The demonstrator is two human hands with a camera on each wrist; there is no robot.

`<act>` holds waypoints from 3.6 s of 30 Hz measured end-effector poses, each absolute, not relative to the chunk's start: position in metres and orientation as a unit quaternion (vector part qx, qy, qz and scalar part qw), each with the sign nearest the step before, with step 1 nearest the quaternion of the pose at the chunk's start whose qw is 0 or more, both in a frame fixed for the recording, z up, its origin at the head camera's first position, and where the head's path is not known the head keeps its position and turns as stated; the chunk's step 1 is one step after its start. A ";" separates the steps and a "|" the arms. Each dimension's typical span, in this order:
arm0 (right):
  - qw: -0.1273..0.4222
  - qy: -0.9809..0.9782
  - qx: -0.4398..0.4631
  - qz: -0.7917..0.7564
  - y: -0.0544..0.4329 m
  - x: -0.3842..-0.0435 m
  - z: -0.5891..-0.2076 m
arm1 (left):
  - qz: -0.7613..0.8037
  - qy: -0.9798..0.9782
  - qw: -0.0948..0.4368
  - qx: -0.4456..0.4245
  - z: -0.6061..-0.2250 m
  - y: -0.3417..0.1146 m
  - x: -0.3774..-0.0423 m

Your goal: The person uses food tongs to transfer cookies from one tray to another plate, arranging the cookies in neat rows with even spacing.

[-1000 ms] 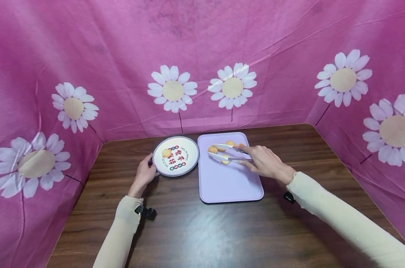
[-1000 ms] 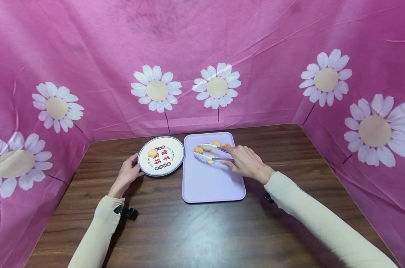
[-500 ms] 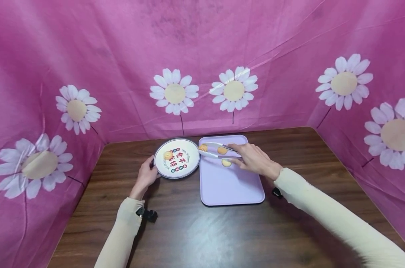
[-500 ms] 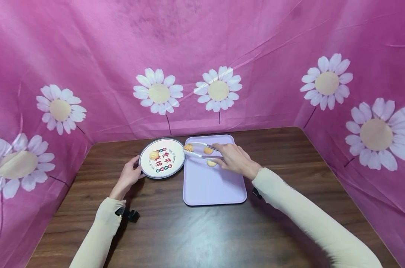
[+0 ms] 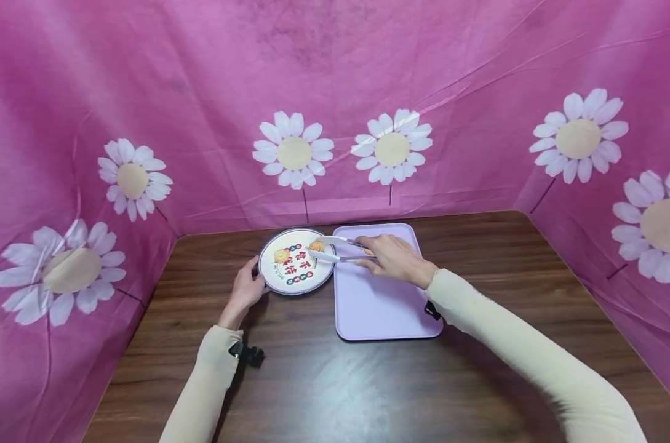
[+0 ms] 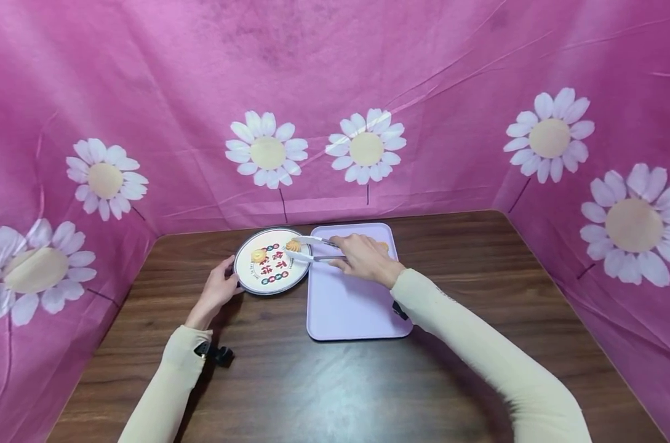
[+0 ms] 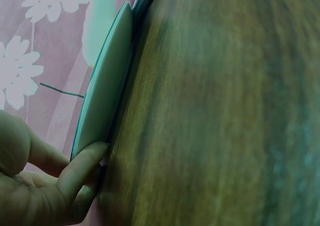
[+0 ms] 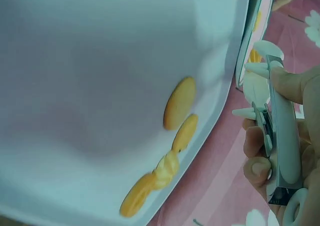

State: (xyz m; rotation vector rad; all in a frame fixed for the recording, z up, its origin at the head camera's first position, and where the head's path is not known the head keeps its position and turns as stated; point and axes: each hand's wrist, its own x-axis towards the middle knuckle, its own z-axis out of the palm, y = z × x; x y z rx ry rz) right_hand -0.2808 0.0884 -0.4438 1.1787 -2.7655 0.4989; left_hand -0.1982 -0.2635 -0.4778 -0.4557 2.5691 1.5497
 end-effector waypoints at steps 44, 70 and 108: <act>0.014 -0.899 0.415 0.140 0.046 -0.298 -0.449 | 0.518 0.842 0.035 -0.144 -0.479 -0.262 -0.200; 0.096 -0.898 0.380 0.198 0.106 -0.282 -0.438 | 0.511 0.845 0.047 -0.150 -0.477 -0.260 -0.200; 0.041 -0.935 0.320 0.145 0.207 -0.223 -0.454 | 0.519 0.842 0.045 -0.142 -0.480 -0.265 -0.204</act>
